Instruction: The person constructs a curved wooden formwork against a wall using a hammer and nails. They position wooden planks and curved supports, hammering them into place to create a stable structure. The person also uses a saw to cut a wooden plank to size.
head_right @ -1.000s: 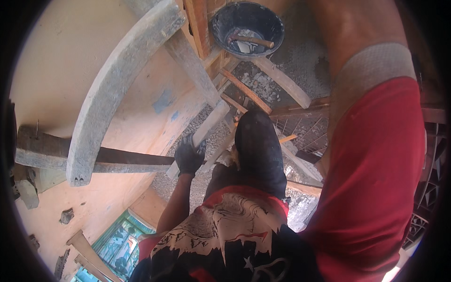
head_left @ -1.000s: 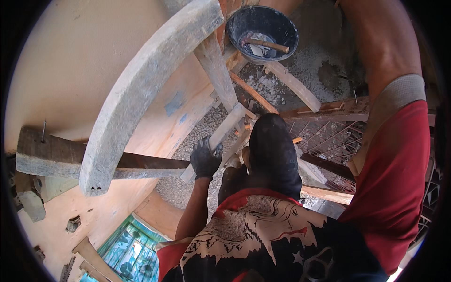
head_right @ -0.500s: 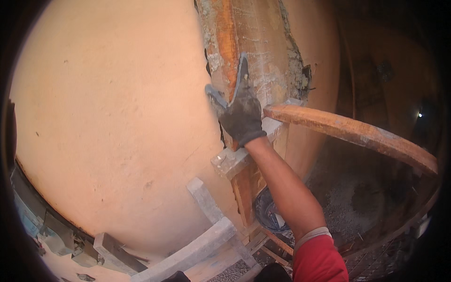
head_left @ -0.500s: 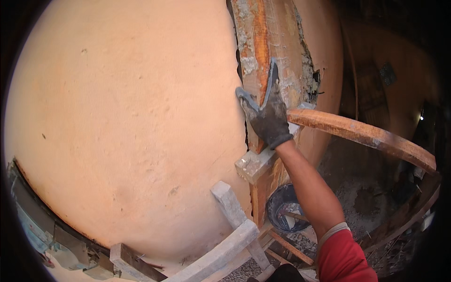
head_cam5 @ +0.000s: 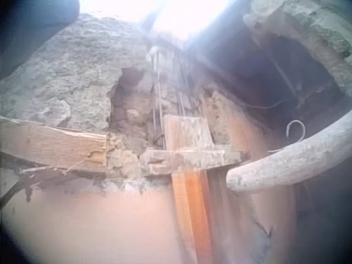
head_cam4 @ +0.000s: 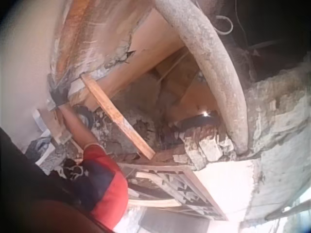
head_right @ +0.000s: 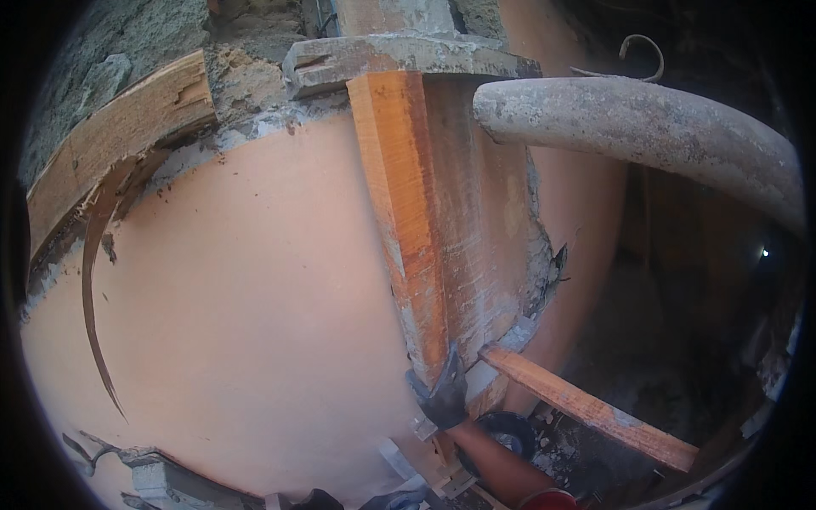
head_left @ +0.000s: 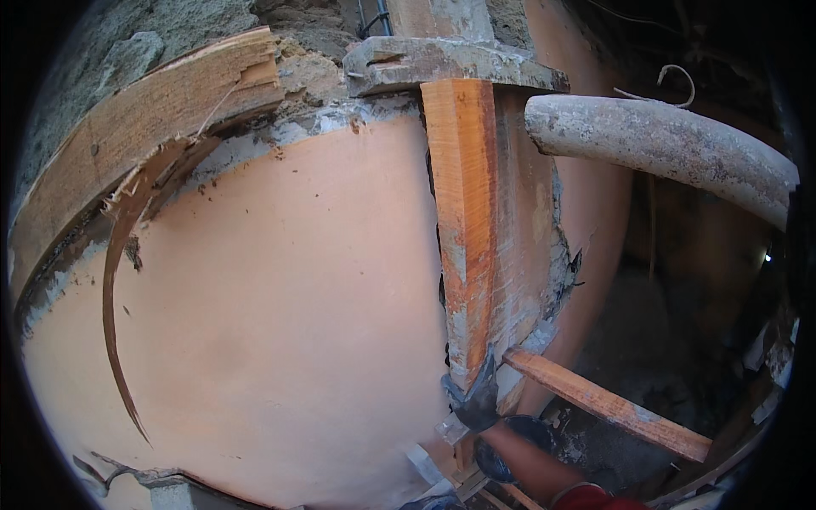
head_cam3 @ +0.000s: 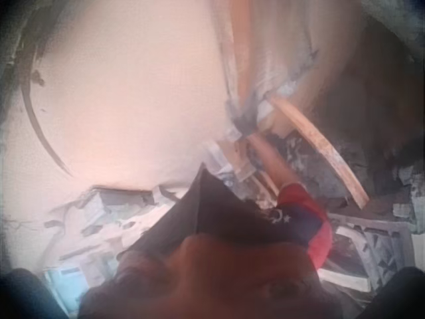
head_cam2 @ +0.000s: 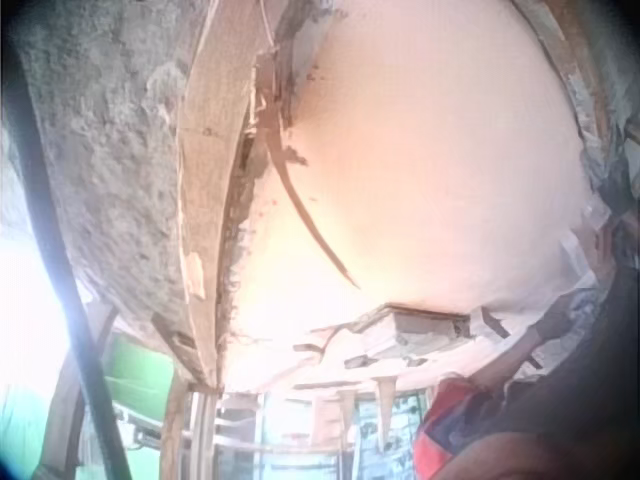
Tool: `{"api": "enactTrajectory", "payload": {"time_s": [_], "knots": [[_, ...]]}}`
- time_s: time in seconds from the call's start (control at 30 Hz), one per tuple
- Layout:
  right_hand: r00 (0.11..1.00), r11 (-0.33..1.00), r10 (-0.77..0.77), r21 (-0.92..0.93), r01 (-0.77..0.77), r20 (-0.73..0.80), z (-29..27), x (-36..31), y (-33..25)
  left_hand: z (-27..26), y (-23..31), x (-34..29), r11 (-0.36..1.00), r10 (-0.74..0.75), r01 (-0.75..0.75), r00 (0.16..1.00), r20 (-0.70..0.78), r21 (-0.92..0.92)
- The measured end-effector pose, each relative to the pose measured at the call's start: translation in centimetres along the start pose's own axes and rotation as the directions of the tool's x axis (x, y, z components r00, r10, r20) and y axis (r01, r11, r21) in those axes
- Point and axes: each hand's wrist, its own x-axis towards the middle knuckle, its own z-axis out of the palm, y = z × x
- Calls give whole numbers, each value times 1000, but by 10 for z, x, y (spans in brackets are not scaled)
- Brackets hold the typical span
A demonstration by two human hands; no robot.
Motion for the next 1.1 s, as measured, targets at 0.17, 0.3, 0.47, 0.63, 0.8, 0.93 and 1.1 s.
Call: {"api": "enactTrajectory", "payload": {"time_s": [0.17,0.3,0.47,0.63,0.8,0.93,1.1], "knots": [[995,994,86,64,-89,59,0,0,-8,-209,186,96,757,586,-401,766,-265,516],[999,995,34,-91,-30,40,-17,4,-2,-306,317,177,453,862,-236,362,-355,860],[972,960,-202,-223,171,-121,-52,76,-101,-321,343,219,410,817,17,437,-376,912],[923,933,-276,157,324,-267,-63,188,-193,-343,334,229,500,777,55,411,-476,864],[836,876,-478,-83,474,-270,-69,213,-189,-349,346,250,455,756,177,442,-483,873],[844,877,-481,-119,466,-240,-64,213,-188,-358,345,252,412,848,44,348,-401,910],[821,862,-503,-91,498,-269,-51,230,-181,-363,345,253,390,871,-2,325,-368,921]]}}
